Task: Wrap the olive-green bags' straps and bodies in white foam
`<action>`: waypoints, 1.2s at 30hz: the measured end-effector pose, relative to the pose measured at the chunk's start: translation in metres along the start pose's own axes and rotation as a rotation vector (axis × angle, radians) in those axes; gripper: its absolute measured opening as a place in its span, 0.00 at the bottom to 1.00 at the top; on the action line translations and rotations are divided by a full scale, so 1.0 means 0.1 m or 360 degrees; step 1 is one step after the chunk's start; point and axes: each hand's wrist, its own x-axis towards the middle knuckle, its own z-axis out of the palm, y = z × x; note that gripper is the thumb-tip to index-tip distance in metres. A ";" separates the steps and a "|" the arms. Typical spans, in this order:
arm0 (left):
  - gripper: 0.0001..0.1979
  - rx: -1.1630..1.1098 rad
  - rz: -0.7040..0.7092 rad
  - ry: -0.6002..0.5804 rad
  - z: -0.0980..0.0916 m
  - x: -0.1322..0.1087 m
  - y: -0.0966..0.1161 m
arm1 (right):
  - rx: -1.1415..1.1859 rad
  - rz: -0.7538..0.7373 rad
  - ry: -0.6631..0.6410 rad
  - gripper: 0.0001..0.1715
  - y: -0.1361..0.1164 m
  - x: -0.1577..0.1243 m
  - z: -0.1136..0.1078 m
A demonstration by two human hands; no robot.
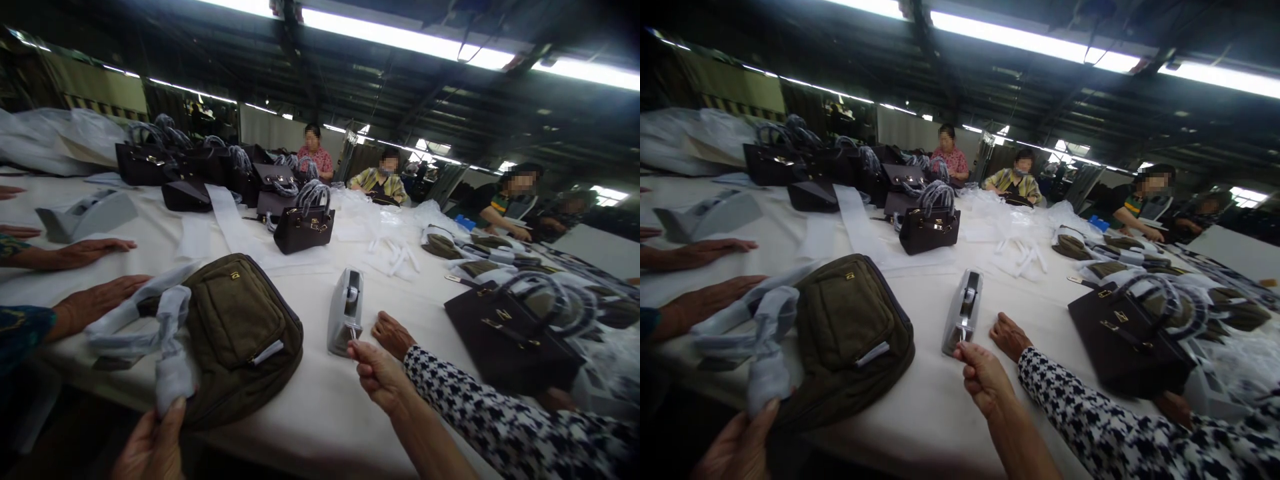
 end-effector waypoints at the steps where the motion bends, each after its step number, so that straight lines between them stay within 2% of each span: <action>1: 0.23 -0.0001 -0.0046 0.0004 0.02 -0.03 0.06 | -0.0021 -0.0058 0.0070 0.14 0.11 0.04 -0.02; 5: 0.23 -0.0077 -0.0146 -0.0049 0.11 -0.07 0.18 | -0.0163 -0.0174 0.0250 0.18 0.42 0.11 -0.02; 7: 0.23 -0.0118 -0.0137 -0.0043 0.12 -0.05 0.14 | -0.0267 -0.0219 0.0155 0.18 0.48 0.00 0.09; 8: 0.22 -0.0135 -0.0111 -0.0048 0.11 -0.04 0.10 | -0.0363 -0.0253 0.0028 0.18 0.47 -0.08 0.18; 10: 0.21 -0.0138 -0.0017 -0.0098 0.08 -0.02 0.04 | -0.0615 -0.0336 -0.0376 0.19 0.40 -0.25 0.44; 13: 0.19 0.0035 0.0158 -0.0164 0.03 -0.03 -0.01 | -0.0946 -0.0377 -0.1091 0.17 0.20 -0.41 0.98; 15: 0.19 0.0143 0.0233 -0.0149 0.02 -0.06 0.01 | -0.1085 -0.0352 -0.1472 0.17 0.11 -0.43 1.35; 17: 0.18 0.0175 0.0265 -0.0155 0.01 -0.10 0.04 | -0.1199 -0.0329 -0.1713 0.17 0.09 -0.40 1.66; 19: 0.19 0.0178 0.0274 -0.0195 0.01 -0.13 0.07 | -0.1304 -0.0361 -0.1835 0.16 0.15 -0.33 1.86; 23: 0.17 0.0234 0.0329 -0.0183 0.02 -0.17 0.12 | -0.1473 -0.0537 -0.1860 0.16 0.32 -0.19 2.02; 28: 0.12 0.0430 0.0447 -0.0092 0.02 -0.21 0.16 | -0.1692 -0.0722 -0.1704 0.16 0.38 -0.09 2.09; 32: 0.09 0.0626 0.0590 -0.0014 0.04 -0.21 0.15 | -0.1869 -0.0754 -0.1567 0.17 0.36 -0.10 2.14; 36: 0.17 0.0447 0.0657 0.0015 0.05 -0.20 0.09 | -0.1884 -0.0715 -0.1477 0.17 0.34 -0.11 2.16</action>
